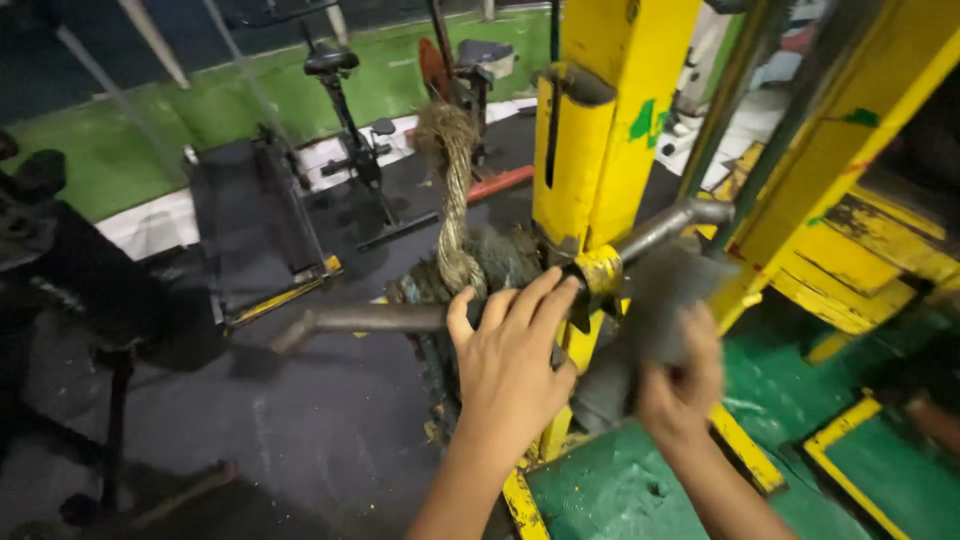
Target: The recorder wipes down various pieces of gym equipment including an exercise bike, a weight machine, and a treadmill with a cloth.
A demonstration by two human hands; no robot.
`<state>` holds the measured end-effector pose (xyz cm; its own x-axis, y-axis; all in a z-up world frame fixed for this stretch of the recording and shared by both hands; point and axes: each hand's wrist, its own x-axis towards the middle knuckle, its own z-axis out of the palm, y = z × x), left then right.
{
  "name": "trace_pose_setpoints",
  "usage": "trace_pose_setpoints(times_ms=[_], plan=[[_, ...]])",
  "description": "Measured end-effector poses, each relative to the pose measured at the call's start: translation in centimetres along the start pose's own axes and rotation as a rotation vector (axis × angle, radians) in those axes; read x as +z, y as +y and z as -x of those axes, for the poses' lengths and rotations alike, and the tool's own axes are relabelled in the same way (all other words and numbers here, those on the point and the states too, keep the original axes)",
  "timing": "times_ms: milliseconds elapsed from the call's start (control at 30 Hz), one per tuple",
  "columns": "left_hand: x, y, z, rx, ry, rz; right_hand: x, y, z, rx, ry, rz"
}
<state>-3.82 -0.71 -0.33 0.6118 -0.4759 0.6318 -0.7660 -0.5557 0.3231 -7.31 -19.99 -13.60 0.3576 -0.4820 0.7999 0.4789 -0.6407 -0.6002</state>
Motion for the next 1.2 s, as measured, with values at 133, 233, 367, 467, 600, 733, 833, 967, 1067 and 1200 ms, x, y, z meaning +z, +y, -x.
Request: trace_pose_setpoints(times_ms=[133, 233, 367, 467, 600, 733, 833, 967, 1067, 1200], plan=[[-0.1, -0.3, 0.3, 0.021, 0.028, -0.045, 1.2, 2.0, 3.0, -0.092, -0.150, 0.290], [-0.4, -0.7, -0.1, 0.013, -0.002, -0.020, 0.5, 3.1, 4.1, -0.010, -0.238, 0.283], [-0.3, -0.2, 0.6, 0.012, 0.000, -0.062, -3.0, 4.1, 5.5, 0.133, -0.350, 0.181], [-0.1, 1.4, 0.2, -0.004, 0.043, -0.124, -5.7, 7.4, 6.0, 0.412, -0.330, 0.083], [0.5, 5.8, -0.6, 0.001, 0.169, -0.187, -8.8, 7.4, 0.8, 0.981, -0.003, -0.468], [5.3, 11.1, -2.0, 0.007, 0.259, -0.111, -13.2, 8.6, -6.5, 1.344, 0.212, -0.825], [11.8, 14.5, -4.9, 0.082, 0.278, 0.069, -17.0, 12.7, -11.5, 1.415, 0.240, -0.816], [22.1, 19.1, -9.1, 0.124, 0.131, 0.286, -22.4, 17.7, -17.4, 1.213, 0.201, -0.824], [28.1, 21.2, -11.4, 0.125, 0.071, 0.373, -25.1, 20.6, -21.0, 1.074, 0.186, -0.840], [31.7, 23.7, -14.2, 0.091, -0.090, 0.633, -28.2, 23.2, -22.7, 0.903, 0.181, -0.851]])
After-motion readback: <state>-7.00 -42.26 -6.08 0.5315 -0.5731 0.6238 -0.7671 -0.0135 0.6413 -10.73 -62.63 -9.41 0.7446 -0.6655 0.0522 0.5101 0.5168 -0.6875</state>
